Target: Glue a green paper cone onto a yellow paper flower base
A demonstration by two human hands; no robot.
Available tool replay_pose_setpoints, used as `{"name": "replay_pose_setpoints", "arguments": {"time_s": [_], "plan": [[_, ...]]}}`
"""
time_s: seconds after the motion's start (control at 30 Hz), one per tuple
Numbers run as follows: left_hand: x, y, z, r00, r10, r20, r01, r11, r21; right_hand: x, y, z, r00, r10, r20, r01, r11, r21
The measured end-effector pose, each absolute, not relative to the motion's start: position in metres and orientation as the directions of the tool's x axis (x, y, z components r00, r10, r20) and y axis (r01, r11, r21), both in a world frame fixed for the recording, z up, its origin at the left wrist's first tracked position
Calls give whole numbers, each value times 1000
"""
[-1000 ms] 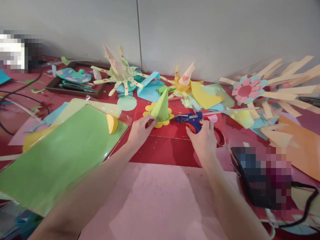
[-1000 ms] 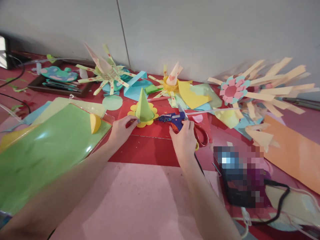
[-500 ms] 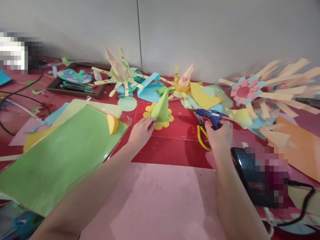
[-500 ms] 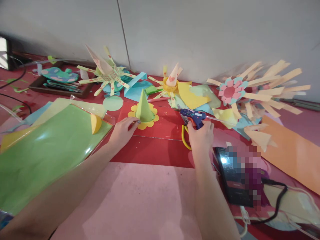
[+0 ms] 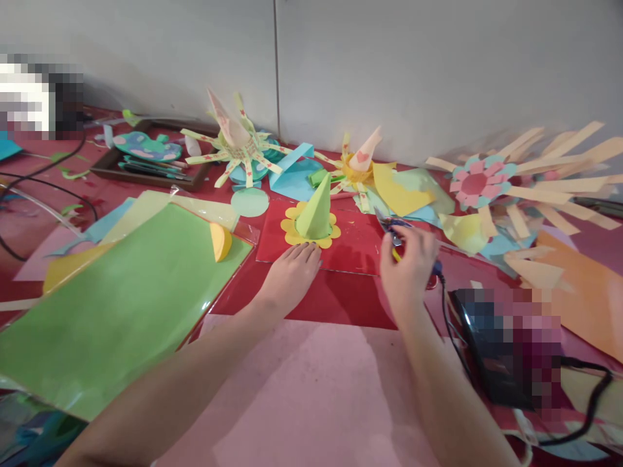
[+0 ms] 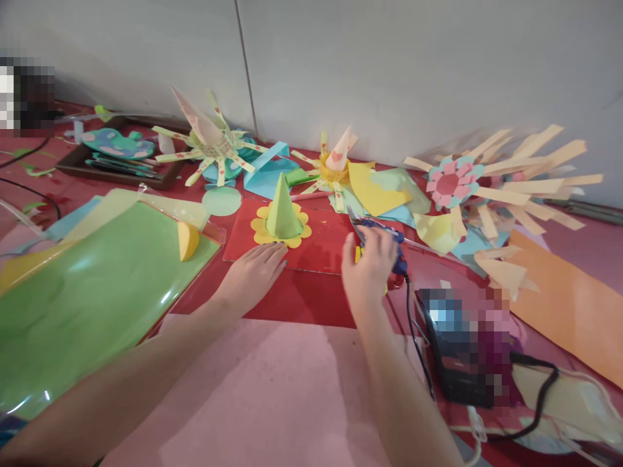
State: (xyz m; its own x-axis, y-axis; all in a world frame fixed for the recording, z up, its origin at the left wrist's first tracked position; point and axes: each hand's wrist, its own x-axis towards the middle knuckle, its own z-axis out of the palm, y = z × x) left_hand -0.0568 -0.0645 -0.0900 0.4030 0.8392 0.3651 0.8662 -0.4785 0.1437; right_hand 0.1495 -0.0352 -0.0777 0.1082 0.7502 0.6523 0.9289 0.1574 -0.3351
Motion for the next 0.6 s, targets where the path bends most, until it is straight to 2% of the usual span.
{"name": "replay_pose_setpoints", "arguments": {"time_s": [0.1, 0.2, 0.3, 0.6], "plan": [[-57, -65, -90, 391, 862, 321, 868, -462, 182, 120, -42, -85, -151, 791, 592, 894, 365, -260], [-58, -65, -89, 391, 870, 301, 869, -457, 192, 106, -47, -91, -308, 829, 466, 867, 447, -222], [-58, -65, -89, 388, 875, 288, 870, -451, 200, 106, -48, -94, -341, 856, 388, 872, 442, -210], [-58, -65, -86, 413, 870, 270, 869, -465, 169, 109, -47, -98, -374, 861, 346, 861, 461, -215]]}}
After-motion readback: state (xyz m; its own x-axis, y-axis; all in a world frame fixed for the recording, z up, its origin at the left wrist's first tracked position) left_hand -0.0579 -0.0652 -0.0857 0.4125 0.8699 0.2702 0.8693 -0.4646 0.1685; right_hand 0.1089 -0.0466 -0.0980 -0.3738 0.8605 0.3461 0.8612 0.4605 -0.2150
